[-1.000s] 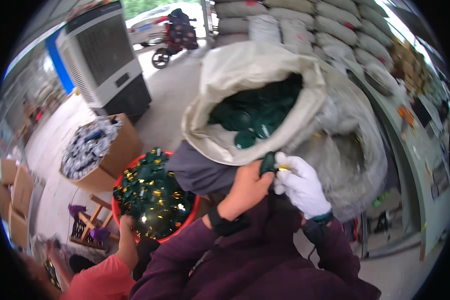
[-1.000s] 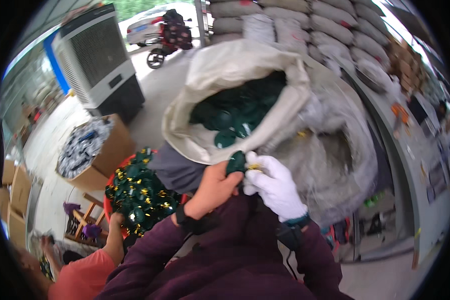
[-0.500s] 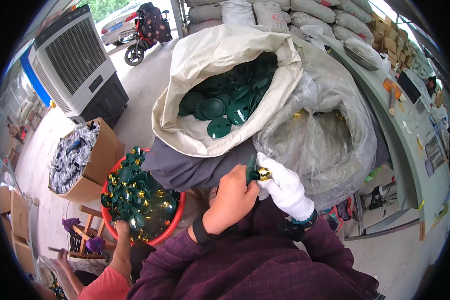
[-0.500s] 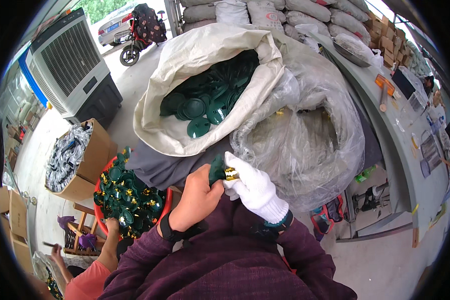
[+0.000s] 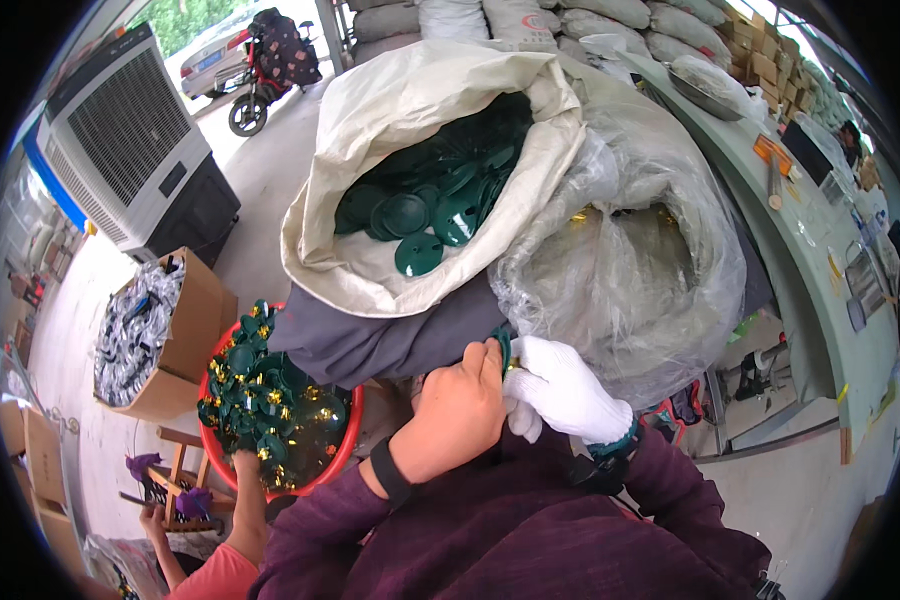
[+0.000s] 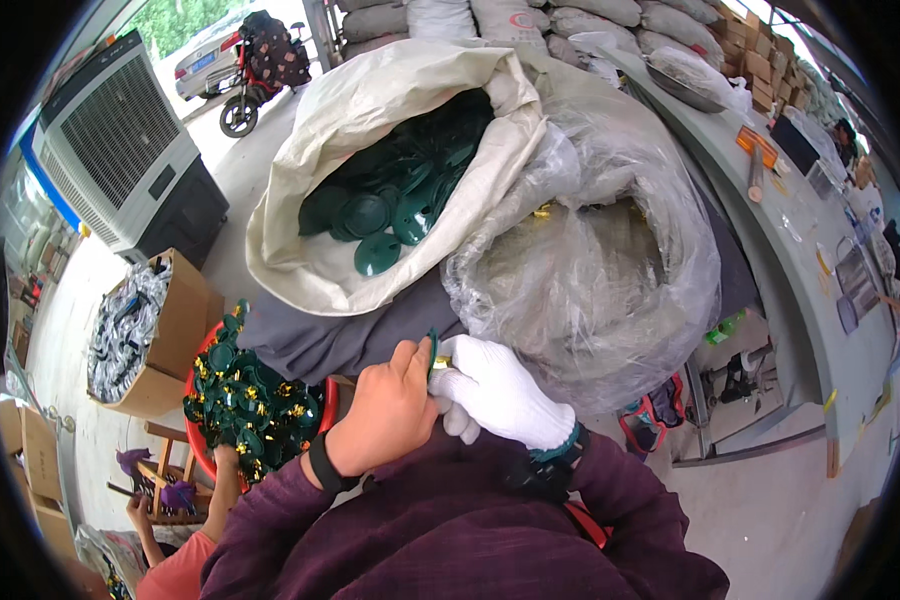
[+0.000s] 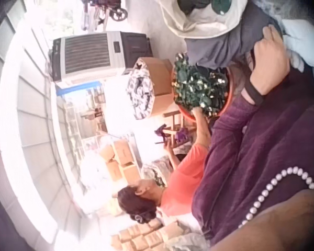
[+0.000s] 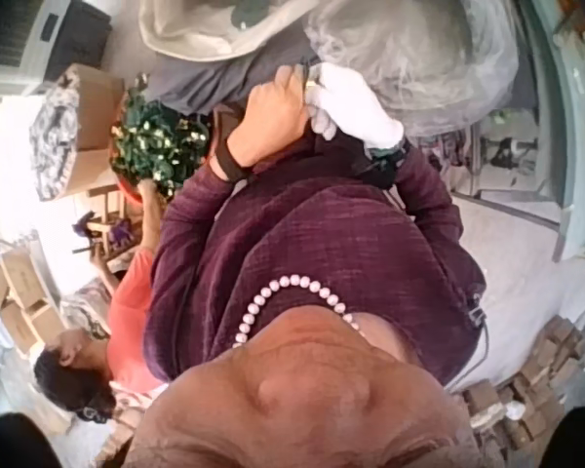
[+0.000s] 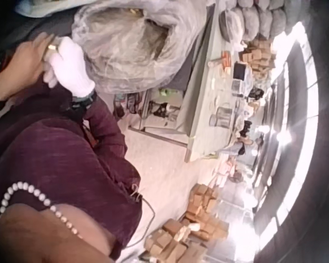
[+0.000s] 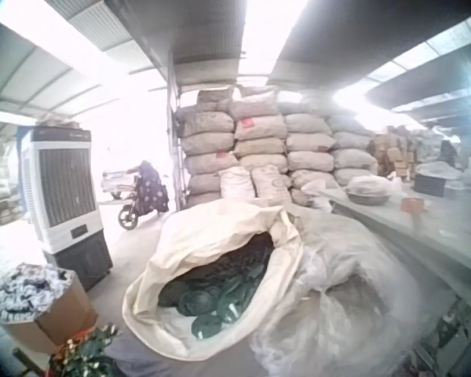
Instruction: Assembling small green plastic components with gold-colored decorative pieces.
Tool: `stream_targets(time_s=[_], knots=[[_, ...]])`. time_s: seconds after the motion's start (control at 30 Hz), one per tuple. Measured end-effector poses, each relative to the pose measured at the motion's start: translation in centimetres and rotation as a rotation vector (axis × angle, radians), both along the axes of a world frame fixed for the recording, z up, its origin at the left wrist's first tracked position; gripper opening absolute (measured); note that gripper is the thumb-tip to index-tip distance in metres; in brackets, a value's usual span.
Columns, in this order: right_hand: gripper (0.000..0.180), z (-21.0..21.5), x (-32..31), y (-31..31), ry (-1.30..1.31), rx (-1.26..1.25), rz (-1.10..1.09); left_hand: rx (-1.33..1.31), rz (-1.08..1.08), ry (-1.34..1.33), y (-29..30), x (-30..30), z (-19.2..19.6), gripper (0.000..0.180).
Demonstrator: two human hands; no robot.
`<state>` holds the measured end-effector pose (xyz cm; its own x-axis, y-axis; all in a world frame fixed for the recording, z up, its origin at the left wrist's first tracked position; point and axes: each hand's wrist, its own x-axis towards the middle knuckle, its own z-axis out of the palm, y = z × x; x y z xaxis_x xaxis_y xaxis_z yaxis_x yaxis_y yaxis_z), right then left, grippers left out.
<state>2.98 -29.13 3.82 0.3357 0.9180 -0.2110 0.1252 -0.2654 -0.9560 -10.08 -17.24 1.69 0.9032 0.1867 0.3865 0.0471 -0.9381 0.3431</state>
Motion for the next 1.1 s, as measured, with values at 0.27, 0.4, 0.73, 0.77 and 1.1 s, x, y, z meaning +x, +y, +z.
stream_targets(time_s=[0.27, 0.4, 0.73, 0.77, 1.1], knots=[[0.023, -0.6, 0.7, 0.9, 0.38, -0.017, 0.084, 0.144, -0.053, 0.048, 1.4, -0.5, -1.4, 0.06], [0.022, -0.3, 0.1, 2.9, 0.288, 0.04, 0.147, -0.015, 0.153, -0.038, 1.2, -1.3, -2.5, 0.051], [0.02, -3.3, -1.1, 3.8, 0.371, 0.086, 0.157, 0.178, 0.144, -0.118, 1.1, -3.7, -2.5, 0.047], [0.016, -2.3, -2.6, 4.8, 0.501, 0.058, 0.143, 0.131, 0.176, -0.206, 1.3, -4.3, -2.7, 0.041], [0.036, 0.2, -2.4, 6.9, 0.182, 0.064, 0.074, -0.826, 0.751, -0.738, 15.9, -17.2, -6.7, 0.007]])
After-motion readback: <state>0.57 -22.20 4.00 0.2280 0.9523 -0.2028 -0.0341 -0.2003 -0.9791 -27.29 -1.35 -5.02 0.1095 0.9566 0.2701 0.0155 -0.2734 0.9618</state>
